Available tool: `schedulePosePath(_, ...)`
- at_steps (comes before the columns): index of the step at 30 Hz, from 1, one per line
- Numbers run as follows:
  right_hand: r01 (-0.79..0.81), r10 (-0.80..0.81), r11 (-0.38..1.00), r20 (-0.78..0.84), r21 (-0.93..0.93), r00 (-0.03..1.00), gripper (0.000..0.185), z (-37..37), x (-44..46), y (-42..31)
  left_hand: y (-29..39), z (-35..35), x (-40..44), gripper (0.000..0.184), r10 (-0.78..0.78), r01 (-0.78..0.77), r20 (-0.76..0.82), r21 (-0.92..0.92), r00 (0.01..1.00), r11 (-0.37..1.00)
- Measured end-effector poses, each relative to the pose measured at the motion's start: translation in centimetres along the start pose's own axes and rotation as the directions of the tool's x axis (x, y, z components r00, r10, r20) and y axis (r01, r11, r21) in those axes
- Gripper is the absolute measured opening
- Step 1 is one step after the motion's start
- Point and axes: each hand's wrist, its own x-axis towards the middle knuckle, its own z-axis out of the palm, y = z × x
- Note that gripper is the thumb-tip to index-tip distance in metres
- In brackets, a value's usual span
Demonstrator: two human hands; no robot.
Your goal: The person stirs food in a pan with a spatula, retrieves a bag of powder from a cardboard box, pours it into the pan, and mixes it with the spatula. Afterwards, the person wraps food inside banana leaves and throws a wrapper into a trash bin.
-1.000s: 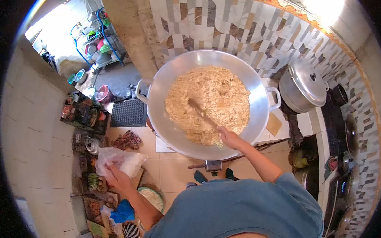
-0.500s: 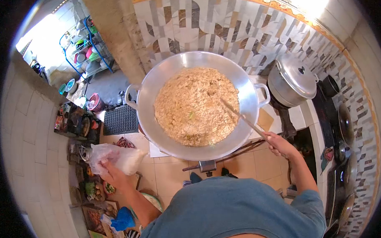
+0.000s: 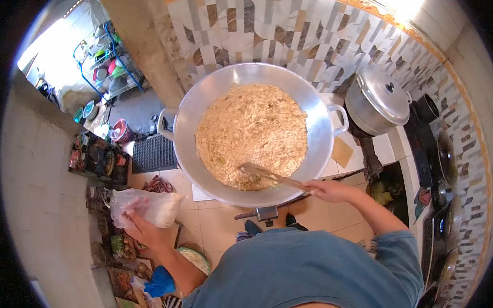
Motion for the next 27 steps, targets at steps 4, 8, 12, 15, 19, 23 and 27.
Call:
schedulePosePath(4,-0.308,0.301,0.914,-0.068,-0.264,0.951,0.033,-8.8,-5.9,-6.4,-2.2,-0.3,-1.3,0.029,-0.104,0.09,0.05,0.226,0.993,0.97)
schedulePosePath(8,-0.393,0.358,0.819,-0.162,-0.417,0.919,0.035,-11.4,-6.4,-7.3,0.2,-0.8,-0.5,0.027,-0.451,0.45,0.046,-0.206,0.891,0.869)
schedulePosePath(12,-0.24,0.17,0.883,-0.202,-0.403,0.965,0.04,-6.7,0.8,0.4,1.8,-2.2,-0.6,0.028,-0.502,0.501,-0.003,-0.063,0.865,0.863)
schedulePosePath(15,-0.228,0.157,0.934,-0.257,-0.275,0.954,0.042,-2.9,8.1,4.5,0.3,-3.8,-1.9,0.028,-0.422,0.409,0.066,0.146,0.904,0.901)
schedulePosePath(19,-0.225,0.212,0.974,-0.353,0.005,0.911,0.044,0.6,17.9,2.0,-3.1,-4.6,-3.5,0.028,-0.348,0.328,0.089,0.18,0.933,0.927)
schedulePosePath(23,0.086,0.172,0.881,-0.484,0.466,0.858,0.033,4.1,25.7,5.1,-1.6,-4.9,-2.6,0.027,-0.317,0.316,0.039,0.031,0.948,0.948)
schedulePosePath(27,0.03,0.254,0.216,-0.086,0.976,0.964,0.03,3.4,25.7,4.2,-2.0,-5.6,-2.7,0.027,0.197,-0.147,-0.058,0.473,0.979,0.869)
